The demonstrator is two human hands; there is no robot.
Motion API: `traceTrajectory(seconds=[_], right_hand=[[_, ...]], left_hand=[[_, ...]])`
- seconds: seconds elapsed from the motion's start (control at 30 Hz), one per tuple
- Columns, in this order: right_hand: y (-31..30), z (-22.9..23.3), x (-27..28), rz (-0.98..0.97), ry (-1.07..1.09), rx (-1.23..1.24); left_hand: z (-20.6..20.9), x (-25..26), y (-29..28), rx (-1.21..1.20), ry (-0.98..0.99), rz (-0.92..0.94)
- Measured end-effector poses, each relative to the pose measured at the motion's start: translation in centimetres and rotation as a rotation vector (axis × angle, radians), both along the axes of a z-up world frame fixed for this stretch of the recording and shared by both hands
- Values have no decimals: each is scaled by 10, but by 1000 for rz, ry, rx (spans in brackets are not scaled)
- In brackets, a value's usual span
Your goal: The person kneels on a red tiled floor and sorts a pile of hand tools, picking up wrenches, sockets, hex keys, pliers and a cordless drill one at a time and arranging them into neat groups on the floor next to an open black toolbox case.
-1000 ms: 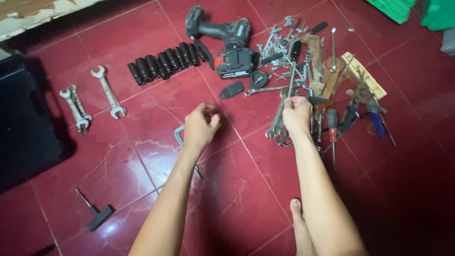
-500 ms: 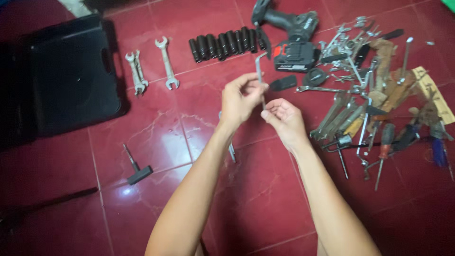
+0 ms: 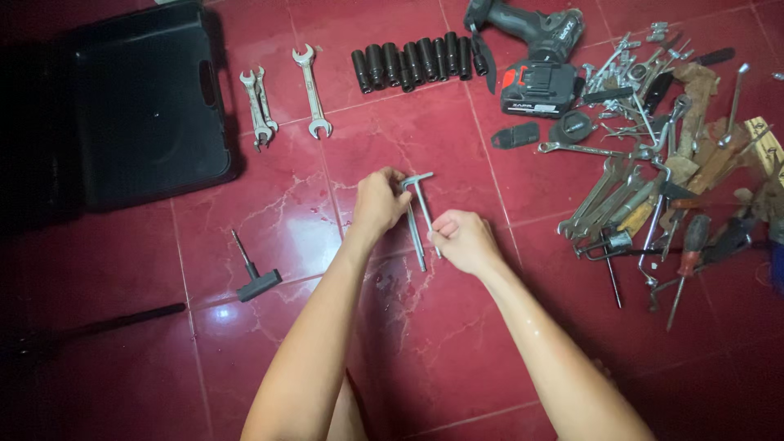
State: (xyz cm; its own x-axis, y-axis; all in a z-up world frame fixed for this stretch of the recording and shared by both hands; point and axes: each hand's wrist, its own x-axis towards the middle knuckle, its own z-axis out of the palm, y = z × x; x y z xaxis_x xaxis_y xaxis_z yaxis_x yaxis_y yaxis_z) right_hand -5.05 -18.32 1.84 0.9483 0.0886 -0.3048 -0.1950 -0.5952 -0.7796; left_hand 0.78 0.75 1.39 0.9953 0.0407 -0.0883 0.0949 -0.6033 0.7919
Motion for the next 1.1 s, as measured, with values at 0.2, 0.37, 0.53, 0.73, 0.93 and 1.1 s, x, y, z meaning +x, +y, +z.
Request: traceTrajectory(seconds=[0.2, 0.37, 0.53, 0.73, 0.93, 1.1], right_hand=[[16, 8, -15, -19, -2, -49], [25, 11, -18, -19, -54, 15], [17, 7, -18, 17, -244, 14], [-26, 10, 5, -190, -295, -48], [-139, 13, 35, -532, -391, -301], [-205, 24, 31, -703, -308, -420]], left_hand=[[-16, -9, 0, 49, -124, -4], [-19, -7, -8, 133, -172, 20], [-18, -5, -14, 267, -227, 7], [9, -6, -28, 347, -42, 53], [26, 1, -68, 348, -92, -40], [35, 7, -108, 250, -126, -149]])
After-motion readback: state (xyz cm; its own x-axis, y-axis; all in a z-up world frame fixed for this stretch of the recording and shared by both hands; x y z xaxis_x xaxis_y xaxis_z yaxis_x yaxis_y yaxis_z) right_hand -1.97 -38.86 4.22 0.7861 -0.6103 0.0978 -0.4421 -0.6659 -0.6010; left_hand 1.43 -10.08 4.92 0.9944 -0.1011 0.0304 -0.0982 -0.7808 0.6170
